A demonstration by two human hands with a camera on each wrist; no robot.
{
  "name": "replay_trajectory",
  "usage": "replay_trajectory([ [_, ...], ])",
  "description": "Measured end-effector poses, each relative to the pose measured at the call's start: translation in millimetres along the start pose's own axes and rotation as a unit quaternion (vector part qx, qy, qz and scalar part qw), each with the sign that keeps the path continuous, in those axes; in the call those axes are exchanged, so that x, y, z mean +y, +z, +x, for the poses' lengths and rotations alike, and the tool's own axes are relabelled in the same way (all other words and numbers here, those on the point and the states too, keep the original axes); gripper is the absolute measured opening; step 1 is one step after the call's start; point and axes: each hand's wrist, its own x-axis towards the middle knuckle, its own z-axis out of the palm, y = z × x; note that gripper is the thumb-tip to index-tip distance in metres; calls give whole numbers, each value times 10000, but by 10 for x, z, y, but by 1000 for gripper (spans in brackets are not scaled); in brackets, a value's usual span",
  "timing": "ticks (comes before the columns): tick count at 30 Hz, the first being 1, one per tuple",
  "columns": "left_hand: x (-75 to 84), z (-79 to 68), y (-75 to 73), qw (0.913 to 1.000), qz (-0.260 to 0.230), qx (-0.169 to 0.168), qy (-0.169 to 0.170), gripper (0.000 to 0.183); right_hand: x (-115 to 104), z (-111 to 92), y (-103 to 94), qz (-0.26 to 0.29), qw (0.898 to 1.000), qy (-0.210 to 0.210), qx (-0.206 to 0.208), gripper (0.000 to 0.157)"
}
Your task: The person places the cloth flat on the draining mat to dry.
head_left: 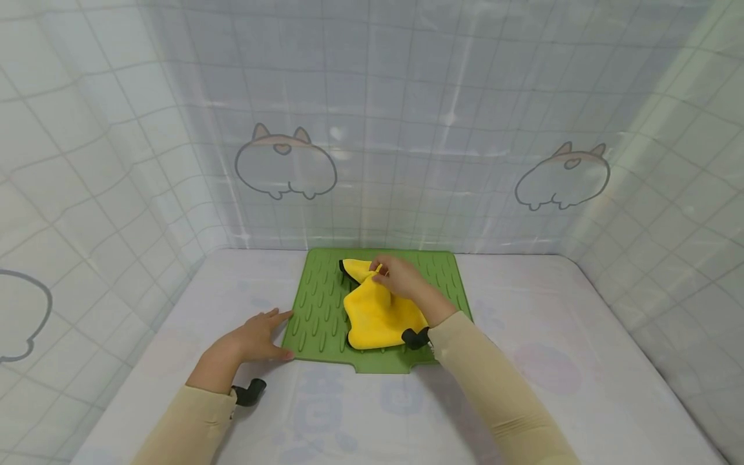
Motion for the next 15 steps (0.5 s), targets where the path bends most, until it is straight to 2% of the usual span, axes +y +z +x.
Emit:
replay_trajectory([
  [7, 18, -24, -8, 10000, -18, 10, -3, 94, -16, -52, -75, 205, 9997, -50, -155, 19],
  [15, 6, -19, -4, 10000, 11, 3, -37, 94, -16, -141, -202, 342, 9993, -108, -39, 21],
])
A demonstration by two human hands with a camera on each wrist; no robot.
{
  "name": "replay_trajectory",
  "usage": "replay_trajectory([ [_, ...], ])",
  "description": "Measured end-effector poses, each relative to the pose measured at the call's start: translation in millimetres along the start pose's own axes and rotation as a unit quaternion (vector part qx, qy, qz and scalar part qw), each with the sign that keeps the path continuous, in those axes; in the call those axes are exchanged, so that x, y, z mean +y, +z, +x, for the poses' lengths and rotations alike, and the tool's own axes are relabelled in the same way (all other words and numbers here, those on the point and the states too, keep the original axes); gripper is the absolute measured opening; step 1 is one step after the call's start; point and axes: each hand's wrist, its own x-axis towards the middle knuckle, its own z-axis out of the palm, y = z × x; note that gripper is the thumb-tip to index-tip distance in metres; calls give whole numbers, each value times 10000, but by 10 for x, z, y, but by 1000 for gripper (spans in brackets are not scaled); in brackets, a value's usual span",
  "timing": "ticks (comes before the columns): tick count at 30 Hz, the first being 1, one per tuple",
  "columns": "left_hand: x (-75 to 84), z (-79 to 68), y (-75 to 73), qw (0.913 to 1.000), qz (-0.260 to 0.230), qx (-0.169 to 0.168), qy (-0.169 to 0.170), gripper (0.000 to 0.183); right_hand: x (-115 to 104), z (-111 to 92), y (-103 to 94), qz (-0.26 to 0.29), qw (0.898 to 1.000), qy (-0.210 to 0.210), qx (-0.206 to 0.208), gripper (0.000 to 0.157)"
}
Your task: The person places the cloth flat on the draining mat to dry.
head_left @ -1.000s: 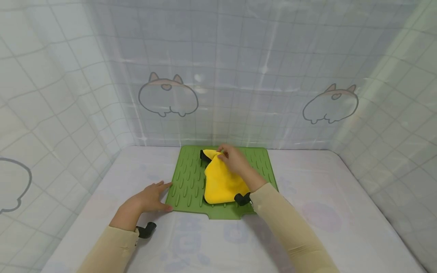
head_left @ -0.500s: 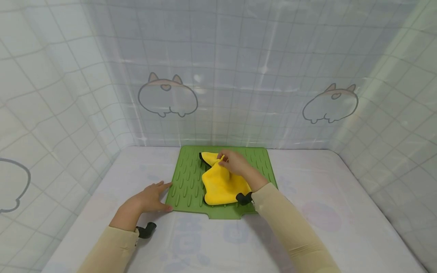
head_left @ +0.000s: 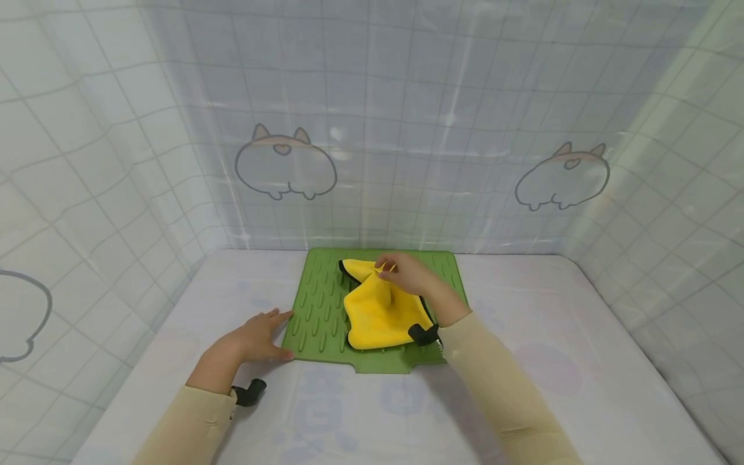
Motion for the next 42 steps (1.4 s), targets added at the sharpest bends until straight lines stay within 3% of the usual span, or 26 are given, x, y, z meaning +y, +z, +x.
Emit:
replay_trajectory([
  [13, 11, 6, 20, 10000, -67, 24, 36, 94, 195, -228, -167, 178, 9995, -46, 270, 26],
  [22, 102, 11, 0, 9998, -89, -36, -147, 92, 374, -356, -196, 275, 9974, 366, 554, 23],
  [29, 215, -25, -36, 9998, -72, -13, -202, 88, 501, -439, -203, 213, 9961, 478, 717, 31],
  [33, 270, 14, -53, 9996, -210, 162, -79, 79, 589, -449, -195, 236, 9952, 511, 805, 27],
  [42, 422, 194, -55, 9928, -496, 931, 560, 59, 735, -488, -150, 324, 9945, 650, 758, 27],
])
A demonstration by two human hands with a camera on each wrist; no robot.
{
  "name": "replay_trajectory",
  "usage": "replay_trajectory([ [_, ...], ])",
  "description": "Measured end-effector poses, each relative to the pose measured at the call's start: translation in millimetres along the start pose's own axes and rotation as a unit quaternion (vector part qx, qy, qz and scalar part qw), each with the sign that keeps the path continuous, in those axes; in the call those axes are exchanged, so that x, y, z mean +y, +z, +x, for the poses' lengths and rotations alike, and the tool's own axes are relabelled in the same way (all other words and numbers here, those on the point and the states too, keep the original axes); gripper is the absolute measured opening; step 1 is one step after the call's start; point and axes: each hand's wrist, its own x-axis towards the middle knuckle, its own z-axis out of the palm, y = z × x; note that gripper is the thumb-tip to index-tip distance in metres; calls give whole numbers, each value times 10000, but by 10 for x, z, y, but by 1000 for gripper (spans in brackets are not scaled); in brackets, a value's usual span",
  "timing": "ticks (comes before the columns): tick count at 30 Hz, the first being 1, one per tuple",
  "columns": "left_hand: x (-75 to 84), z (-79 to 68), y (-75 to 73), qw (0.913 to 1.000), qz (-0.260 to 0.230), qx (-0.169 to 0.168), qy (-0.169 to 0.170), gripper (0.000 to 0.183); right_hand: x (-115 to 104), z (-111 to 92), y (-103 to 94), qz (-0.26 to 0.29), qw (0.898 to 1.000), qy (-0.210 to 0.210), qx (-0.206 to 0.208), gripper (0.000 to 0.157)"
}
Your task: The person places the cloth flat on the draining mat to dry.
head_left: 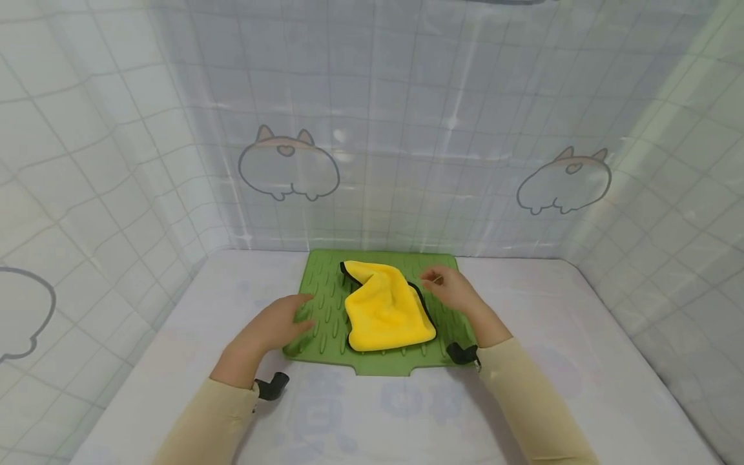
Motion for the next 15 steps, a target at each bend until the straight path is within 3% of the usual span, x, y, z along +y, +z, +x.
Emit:
replay_trajectory([
  [7, 127, 140, 75, 9990, -398, 219, 24, 64, 102, 53, 38, 106, 9999, -7, -119, 27],
  [15, 285, 247, 216, 9967, -799, 77, 133, 58, 199, 135, 123, 63, 9991, 97, -410, 30],
])
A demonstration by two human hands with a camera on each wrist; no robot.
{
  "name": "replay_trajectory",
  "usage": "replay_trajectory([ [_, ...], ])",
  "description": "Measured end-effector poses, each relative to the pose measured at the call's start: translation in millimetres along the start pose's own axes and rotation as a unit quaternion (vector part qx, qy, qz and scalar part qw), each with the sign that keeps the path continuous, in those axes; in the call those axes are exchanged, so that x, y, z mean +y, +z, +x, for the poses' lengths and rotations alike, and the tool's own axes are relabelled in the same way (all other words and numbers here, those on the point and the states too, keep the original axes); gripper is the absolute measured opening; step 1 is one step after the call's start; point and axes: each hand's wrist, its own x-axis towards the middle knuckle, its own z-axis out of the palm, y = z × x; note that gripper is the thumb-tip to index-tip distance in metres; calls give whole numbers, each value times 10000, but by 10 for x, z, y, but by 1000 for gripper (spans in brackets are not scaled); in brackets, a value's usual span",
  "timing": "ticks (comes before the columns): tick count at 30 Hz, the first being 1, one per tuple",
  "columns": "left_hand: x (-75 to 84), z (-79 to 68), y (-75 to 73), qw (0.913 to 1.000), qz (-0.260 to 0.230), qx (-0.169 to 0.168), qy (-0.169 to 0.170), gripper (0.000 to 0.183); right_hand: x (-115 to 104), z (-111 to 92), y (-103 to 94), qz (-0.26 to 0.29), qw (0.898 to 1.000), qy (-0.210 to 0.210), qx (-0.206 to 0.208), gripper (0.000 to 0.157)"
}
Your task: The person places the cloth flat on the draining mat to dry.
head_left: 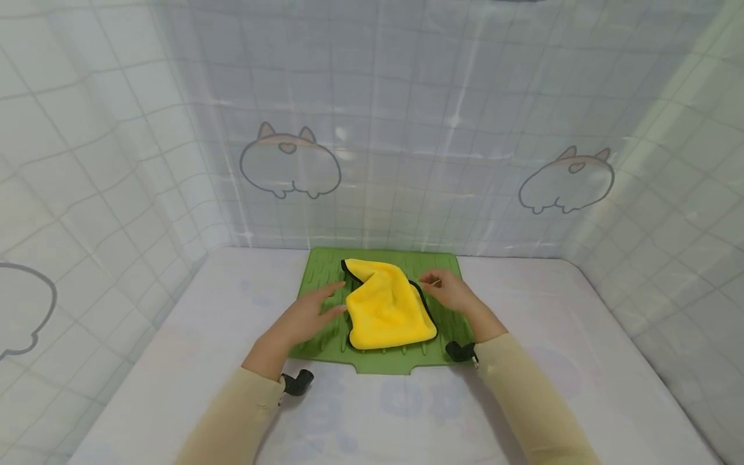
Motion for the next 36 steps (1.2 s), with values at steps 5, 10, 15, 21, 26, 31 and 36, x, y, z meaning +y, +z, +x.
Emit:
replay_trajectory([
  [5, 11, 79, 91, 9998, -107, -153, -2, 55, 25, 37, 25, 9, 9998, -130, -139, 29],
  [10, 29, 94, 132, 9991, -244, -336, -70, 54, 5, 70, 53, 22, 9995, -107, -284, 27],
  [15, 32, 110, 170, 9988, -274, -406, -27, 46, -9, 105, 78, 135, 9993, 60, -345, 24],
  [21, 22, 163, 237, 9992, -203, -269, 200, 41, 16, 134, 95, 359, 9981, 167, -473, 20],
  [26, 38, 192, 279, 9997, -254, -12, -15, 39, 25, 140, 104, 395, 9977, 134, -533, 19],
  [31, 50, 203, 286, 9976, -524, 392, -231, 31, 28, 119, 70, 485, 9979, 359, -252, 17],
  [36, 59, 180, 232, 9939, -783, 753, -201, 28, 5, 66, -30, 518, 9966, 473, 443, 18],
])
